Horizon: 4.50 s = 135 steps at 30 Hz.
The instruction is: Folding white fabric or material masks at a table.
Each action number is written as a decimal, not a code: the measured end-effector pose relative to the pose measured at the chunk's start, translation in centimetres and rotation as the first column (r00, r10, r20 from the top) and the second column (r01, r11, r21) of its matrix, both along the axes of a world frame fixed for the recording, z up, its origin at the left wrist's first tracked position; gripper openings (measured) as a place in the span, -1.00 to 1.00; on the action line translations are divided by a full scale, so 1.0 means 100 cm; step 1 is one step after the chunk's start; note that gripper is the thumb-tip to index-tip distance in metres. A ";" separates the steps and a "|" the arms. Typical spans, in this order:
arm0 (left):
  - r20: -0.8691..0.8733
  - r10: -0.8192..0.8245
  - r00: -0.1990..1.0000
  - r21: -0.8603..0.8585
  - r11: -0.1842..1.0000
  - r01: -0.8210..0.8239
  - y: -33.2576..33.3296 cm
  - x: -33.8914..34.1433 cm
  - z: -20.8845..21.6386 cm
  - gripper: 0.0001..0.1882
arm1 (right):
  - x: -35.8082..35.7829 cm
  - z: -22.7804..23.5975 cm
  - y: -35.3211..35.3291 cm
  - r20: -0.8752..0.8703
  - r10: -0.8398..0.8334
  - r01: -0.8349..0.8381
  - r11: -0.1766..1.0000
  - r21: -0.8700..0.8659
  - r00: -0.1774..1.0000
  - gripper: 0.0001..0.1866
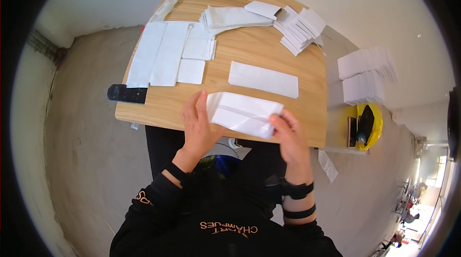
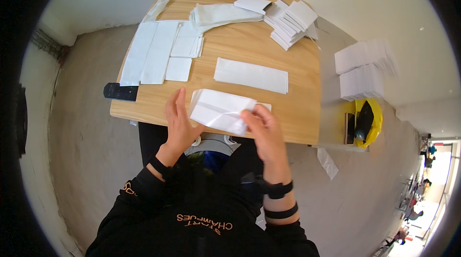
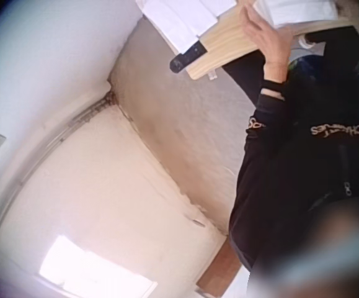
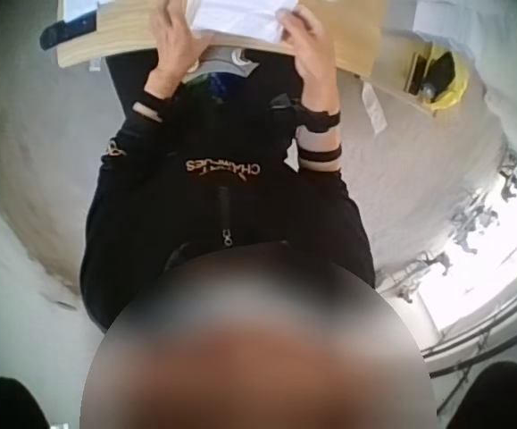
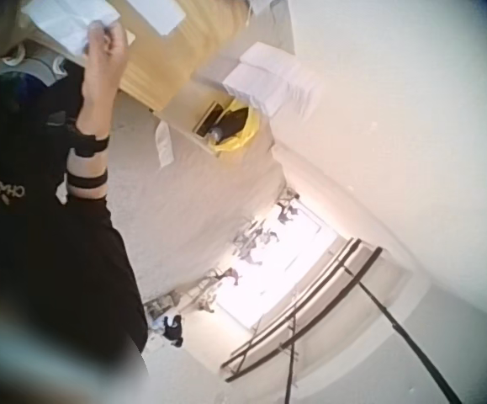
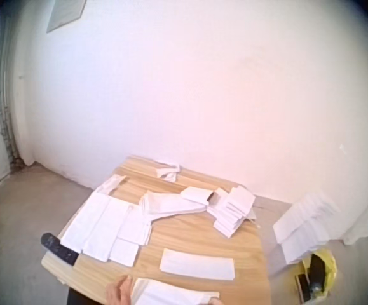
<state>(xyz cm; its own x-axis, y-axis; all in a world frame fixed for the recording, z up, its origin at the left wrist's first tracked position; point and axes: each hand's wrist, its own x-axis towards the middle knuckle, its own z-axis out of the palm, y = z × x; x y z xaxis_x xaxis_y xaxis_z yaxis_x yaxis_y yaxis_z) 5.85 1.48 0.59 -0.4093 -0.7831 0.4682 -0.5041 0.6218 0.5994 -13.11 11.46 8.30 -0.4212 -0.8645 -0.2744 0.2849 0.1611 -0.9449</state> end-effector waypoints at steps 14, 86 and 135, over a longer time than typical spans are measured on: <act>0.062 -0.102 0.993 0.028 0.995 0.100 0.008 -0.034 -0.050 -0.66 | -0.161 -0.089 0.066 -0.572 0.067 0.184 0.911 0.370 0.818 -0.81; -0.050 -0.196 0.979 0.446 0.873 0.198 0.016 -0.061 0.015 -0.83 | -0.036 -0.104 -0.003 -0.657 0.017 0.034 0.997 0.065 0.753 -0.47; 0.551 -0.471 0.689 0.201 0.876 0.438 0.023 -0.075 -0.037 0.15 | -0.099 -0.102 0.043 -0.780 0.210 0.048 0.955 0.293 0.589 -0.61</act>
